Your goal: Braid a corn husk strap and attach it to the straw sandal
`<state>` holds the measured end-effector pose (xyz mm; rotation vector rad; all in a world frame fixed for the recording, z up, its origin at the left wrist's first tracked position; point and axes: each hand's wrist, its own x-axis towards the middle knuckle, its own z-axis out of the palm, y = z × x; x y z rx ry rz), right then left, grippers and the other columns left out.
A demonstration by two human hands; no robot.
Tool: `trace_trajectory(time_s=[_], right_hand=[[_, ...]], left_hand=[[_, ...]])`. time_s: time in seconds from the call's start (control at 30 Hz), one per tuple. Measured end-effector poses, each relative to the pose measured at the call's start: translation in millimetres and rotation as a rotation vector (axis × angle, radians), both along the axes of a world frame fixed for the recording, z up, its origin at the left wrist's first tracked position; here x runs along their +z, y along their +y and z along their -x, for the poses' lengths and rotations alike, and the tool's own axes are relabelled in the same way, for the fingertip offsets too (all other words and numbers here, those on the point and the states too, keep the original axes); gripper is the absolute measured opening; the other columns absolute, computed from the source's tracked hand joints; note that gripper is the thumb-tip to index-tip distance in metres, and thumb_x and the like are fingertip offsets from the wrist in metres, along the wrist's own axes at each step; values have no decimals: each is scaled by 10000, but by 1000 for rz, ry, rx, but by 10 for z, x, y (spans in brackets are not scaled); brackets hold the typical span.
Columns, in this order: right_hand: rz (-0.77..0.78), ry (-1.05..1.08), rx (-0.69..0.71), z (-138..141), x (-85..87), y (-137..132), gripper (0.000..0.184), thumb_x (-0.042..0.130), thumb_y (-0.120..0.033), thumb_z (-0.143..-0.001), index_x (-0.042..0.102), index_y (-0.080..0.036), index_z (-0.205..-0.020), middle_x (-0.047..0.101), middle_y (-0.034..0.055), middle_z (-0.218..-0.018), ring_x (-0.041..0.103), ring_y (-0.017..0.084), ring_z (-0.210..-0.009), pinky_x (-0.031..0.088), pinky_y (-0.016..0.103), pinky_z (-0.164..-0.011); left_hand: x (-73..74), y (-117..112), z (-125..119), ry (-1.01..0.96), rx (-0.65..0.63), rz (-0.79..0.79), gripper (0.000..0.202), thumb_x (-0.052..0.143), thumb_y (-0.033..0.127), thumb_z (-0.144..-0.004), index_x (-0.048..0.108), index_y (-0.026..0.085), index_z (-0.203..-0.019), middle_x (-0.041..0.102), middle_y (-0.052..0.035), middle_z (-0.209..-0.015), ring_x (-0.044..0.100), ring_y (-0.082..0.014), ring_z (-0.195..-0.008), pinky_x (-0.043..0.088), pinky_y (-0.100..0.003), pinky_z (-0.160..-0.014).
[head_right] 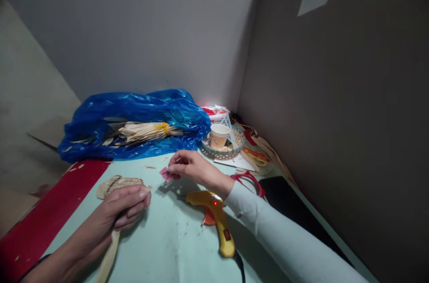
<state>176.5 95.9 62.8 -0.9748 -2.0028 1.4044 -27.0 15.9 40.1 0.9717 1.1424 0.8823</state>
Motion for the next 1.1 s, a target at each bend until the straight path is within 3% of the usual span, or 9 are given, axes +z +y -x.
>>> trace_trajectory(time_s=[0.13, 0.3, 0.43, 0.63, 0.8, 0.93, 1.1], right_hand=[[37, 150, -106, -254, 56, -236, 264, 646, -269, -874, 633, -130, -1098, 692, 106, -1119, 645, 201, -1035, 483, 341, -922], [81, 289, -162, -496, -47, -348, 285, 716, -261, -801, 646, -134, -1046, 705, 71, -994, 659, 193, -913, 509, 341, -841], [-19, 258, -193, -588, -118, -371, 297, 741, -275, -785, 662, -156, -1046, 695, 57, -1001, 631, 188, -904, 488, 315, -803], [-374, 103, -236, -606, -16, -472, 107, 651, -204, -871, 710, -173, -953, 721, 26, -949, 646, 165, -868, 457, 270, -755], [-404, 84, -287, -577, 2, -501, 100, 656, -250, -881, 731, -187, -901, 720, 11, -882, 648, 156, -807, 452, 259, -717], [-374, 105, -266, -574, -13, -513, 92, 677, -252, -868, 738, -194, -906, 726, 9, -888, 656, 166, -823, 458, 265, -743], [-341, 108, -244, -581, -17, -536, 87, 684, -216, -864, 735, -190, -929, 723, 3, -909, 653, 163, -842, 456, 264, -758]], left_hand=[[116, 13, -208, 79, -76, -45, 316, 614, 418, -844, 641, 141, -694, 306, 100, -494, 140, -48, -432, 76, -210, -411], [171, 84, -418, 213, -133, -130, 321, 607, 446, -845, 677, 142, -769, 293, 94, -502, 170, -70, -458, 90, -223, -431], [143, 124, -509, 298, -143, -183, 318, 595, 456, -851, 670, 150, -808, 306, 89, -509, 197, -81, -472, 100, -231, -441], [100, 129, -542, 350, -140, -229, 318, 574, 464, -868, 605, 175, -737, 332, 72, -558, 233, -89, -503, 128, -234, -450], [112, 121, -507, 377, -148, -288, 300, 566, 451, -873, 649, 177, -782, 360, 62, -563, 261, -96, -501, 155, -243, -453], [120, 103, -520, 419, -164, -352, 284, 562, 407, -881, 665, 185, -736, 474, 43, -599, 335, -104, -525, 259, -236, -492], [160, 70, -579, 477, -203, -409, 241, 538, 330, -883, 678, 191, -744, 652, 3, -755, 542, -170, -738, 383, -246, -691]])
